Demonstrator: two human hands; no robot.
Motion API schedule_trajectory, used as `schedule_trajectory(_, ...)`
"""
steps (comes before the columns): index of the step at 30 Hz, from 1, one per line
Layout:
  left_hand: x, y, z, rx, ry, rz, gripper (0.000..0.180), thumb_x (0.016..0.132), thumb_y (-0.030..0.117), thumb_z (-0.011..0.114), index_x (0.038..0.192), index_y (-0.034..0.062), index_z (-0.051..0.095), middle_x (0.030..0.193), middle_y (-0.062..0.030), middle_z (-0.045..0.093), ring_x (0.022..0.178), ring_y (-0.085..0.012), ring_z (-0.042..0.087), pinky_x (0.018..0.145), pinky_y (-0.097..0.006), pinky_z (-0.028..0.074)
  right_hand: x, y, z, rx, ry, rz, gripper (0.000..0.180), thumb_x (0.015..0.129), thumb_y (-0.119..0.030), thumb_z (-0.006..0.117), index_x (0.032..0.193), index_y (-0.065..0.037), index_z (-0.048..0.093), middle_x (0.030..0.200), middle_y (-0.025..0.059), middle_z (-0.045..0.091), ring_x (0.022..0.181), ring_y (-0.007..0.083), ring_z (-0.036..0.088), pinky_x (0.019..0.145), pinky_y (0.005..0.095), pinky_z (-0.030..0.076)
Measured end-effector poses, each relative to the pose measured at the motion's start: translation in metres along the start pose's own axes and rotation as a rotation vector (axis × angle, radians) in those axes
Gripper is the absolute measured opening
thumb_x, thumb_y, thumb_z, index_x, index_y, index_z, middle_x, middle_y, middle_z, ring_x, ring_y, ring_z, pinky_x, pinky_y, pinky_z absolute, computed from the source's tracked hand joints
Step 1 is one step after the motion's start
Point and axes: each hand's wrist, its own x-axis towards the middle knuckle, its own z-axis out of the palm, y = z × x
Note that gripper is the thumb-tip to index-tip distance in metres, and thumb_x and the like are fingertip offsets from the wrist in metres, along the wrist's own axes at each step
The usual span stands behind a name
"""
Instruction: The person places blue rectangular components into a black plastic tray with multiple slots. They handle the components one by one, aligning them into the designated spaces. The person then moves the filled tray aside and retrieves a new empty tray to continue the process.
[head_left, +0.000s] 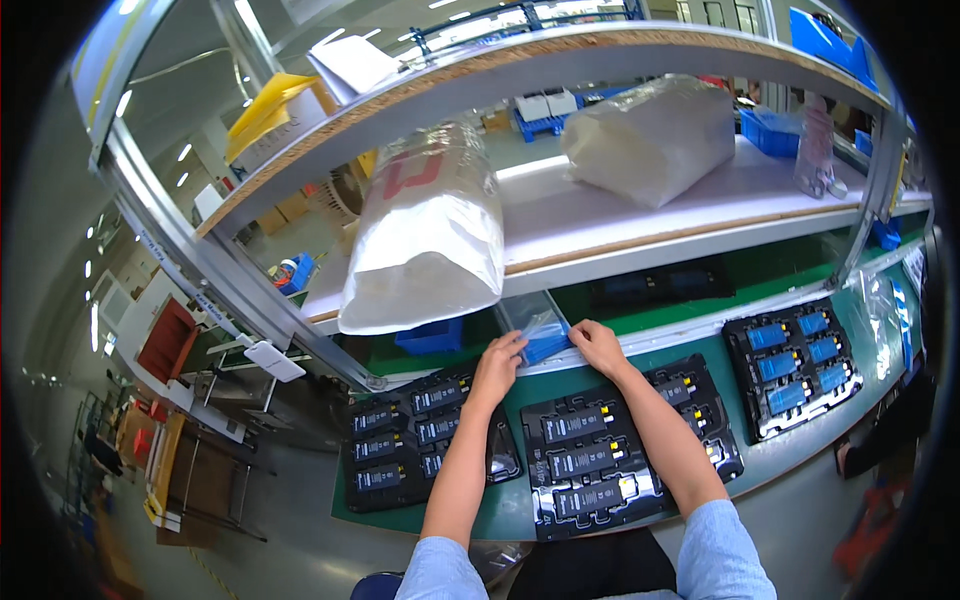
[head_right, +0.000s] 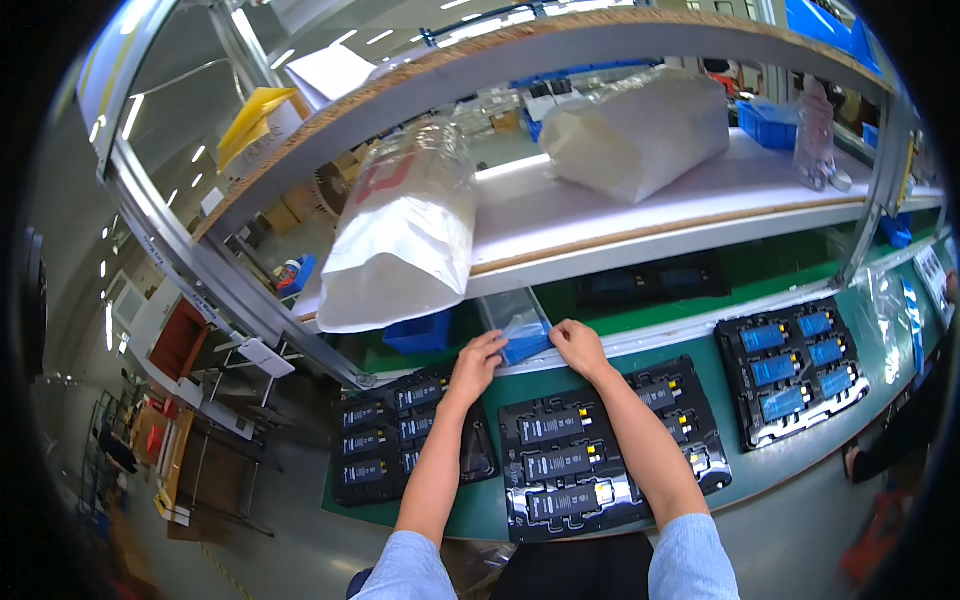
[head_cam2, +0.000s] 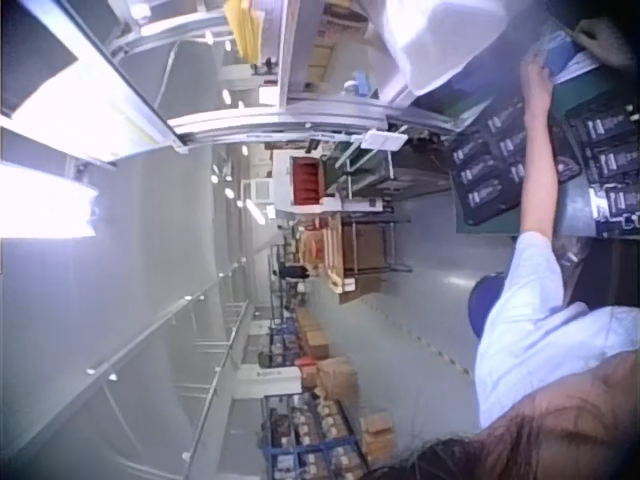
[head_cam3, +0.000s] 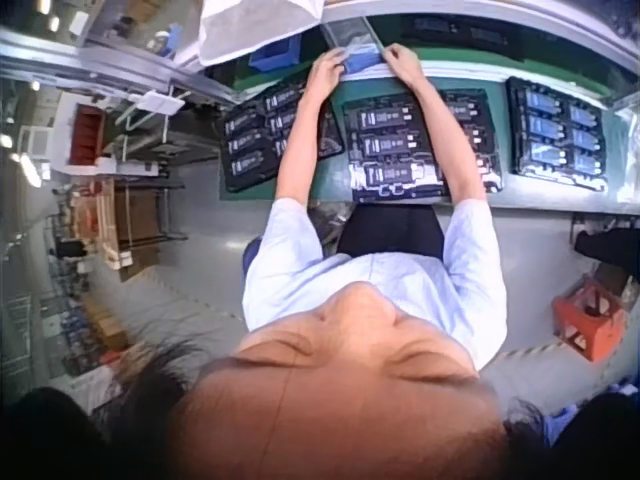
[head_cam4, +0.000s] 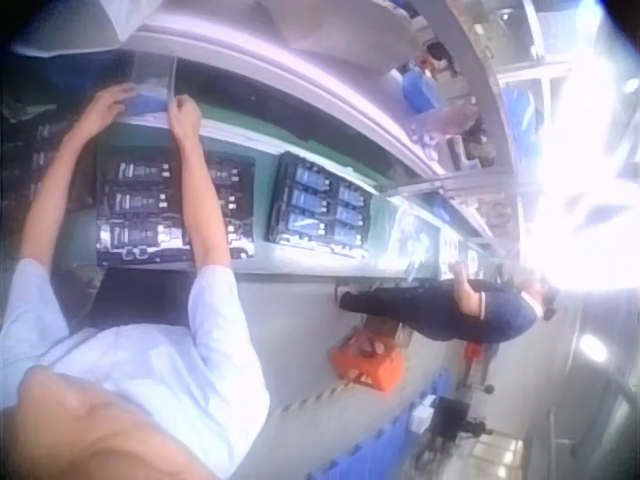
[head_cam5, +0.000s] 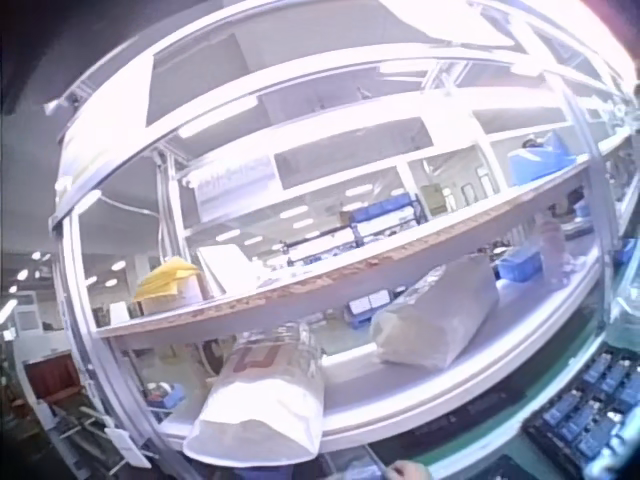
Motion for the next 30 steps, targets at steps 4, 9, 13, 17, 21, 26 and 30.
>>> schedule_trajectory(4,0.004,0.001,-0.002,-0.015,0.034,0.008,0.027,0.078,-0.006,0.060,0.103,-0.0003,0.069,0.119,-0.0171,0.062,0.107,-0.0347,0.059,0.094,-0.039,0.047,0.002,0.004,0.001,-0.006,-0.009,-0.009,0.037,0.087,-0.034,0.053,0.089,0.001,0.067,0.090,0.0181,0.066,0.087,0.0337,0.063,0.080,0.0407,0.047)
schedule_trajectory(9,0.005,0.004,-0.003,0.034,0.054,0.055,0.025,0.077,-0.004,0.063,0.100,0.0000,0.070,0.115,-0.0158,0.064,0.105,-0.0335,0.061,0.091,-0.038,0.048,0.002,0.001,-0.001,-0.022,-0.011,0.006,0.040,0.088,-0.036,0.051,0.089,0.002,0.066,0.093,0.0189,0.066,0.090,0.0353,0.062,0.082,0.0420,0.047)
schedule_trajectory(13,0.006,0.003,-0.002,0.096,0.067,0.054,0.024,0.075,-0.004,0.065,0.097,0.0004,0.071,0.112,-0.0144,0.066,0.101,-0.0326,0.062,0.088,-0.037,0.050,0.002,-0.001,-0.001,-0.046,-0.010,0.008,0.040,0.089,-0.036,0.052,0.088,0.001,0.066,0.091,0.0181,0.066,0.088,0.0351,0.062,0.081,0.0423,0.047)
schedule_trajectory(17,0.007,-0.003,0.000,0.093,0.084,0.039,0.020,0.075,-0.004,0.066,0.094,-0.0001,0.071,0.108,-0.0134,0.067,0.097,-0.0324,0.063,0.085,-0.037,0.050,0.003,-0.001,-0.001,-0.061,-0.007,0.009,0.039,0.089,-0.037,0.054,0.089,0.000,0.067,0.088,0.0174,0.067,0.084,0.0328,0.063,0.077,0.0404,0.048)
schedule_trajectory(21,0.008,-0.005,0.001,0.096,0.120,0.046,0.015,0.077,-0.003,0.065,0.091,-0.0011,0.070,0.106,-0.0137,0.068,0.095,-0.0322,0.063,0.084,-0.036,0.051,0.003,-0.004,-0.003,-0.080,-0.012,0.015,0.040,0.089,-0.039,0.055,0.090,-0.001,0.067,0.086,0.0170,0.067,0.082,0.0322,0.064,0.074,0.0397,0.049)
schedule_trajectory(26,0.009,-0.009,0.004,0.012,0.177,0.028,0.011,0.080,-0.003,0.062,0.090,-0.0022,0.069,0.104,-0.0154,0.068,0.093,-0.0293,0.065,0.081,-0.034,0.052,0.002,-0.008,-0.005,-0.077,0.006,0.023,0.041,0.089,-0.039,0.053,0.084,-0.001,0.067,0.086,0.0171,0.067,0.083,0.0350,0.063,0.076,0.0436,0.049)
schedule_trajectory(30,0.012,-0.013,0.005,-0.068,0.163,-0.045,0.011,0.082,-0.002,0.061,0.090,-0.0030,0.068,0.103,-0.0160,0.068,0.089,-0.0272,0.067,0.078,-0.032,0.052,0.004,-0.005,-0.004,-0.073,0.000,0.021,0.041,0.089,-0.039,0.053,0.083,-0.002,0.067,0.085,0.0169,0.067,0.083,0.0350,0.063,0.075,0.0437,0.049)
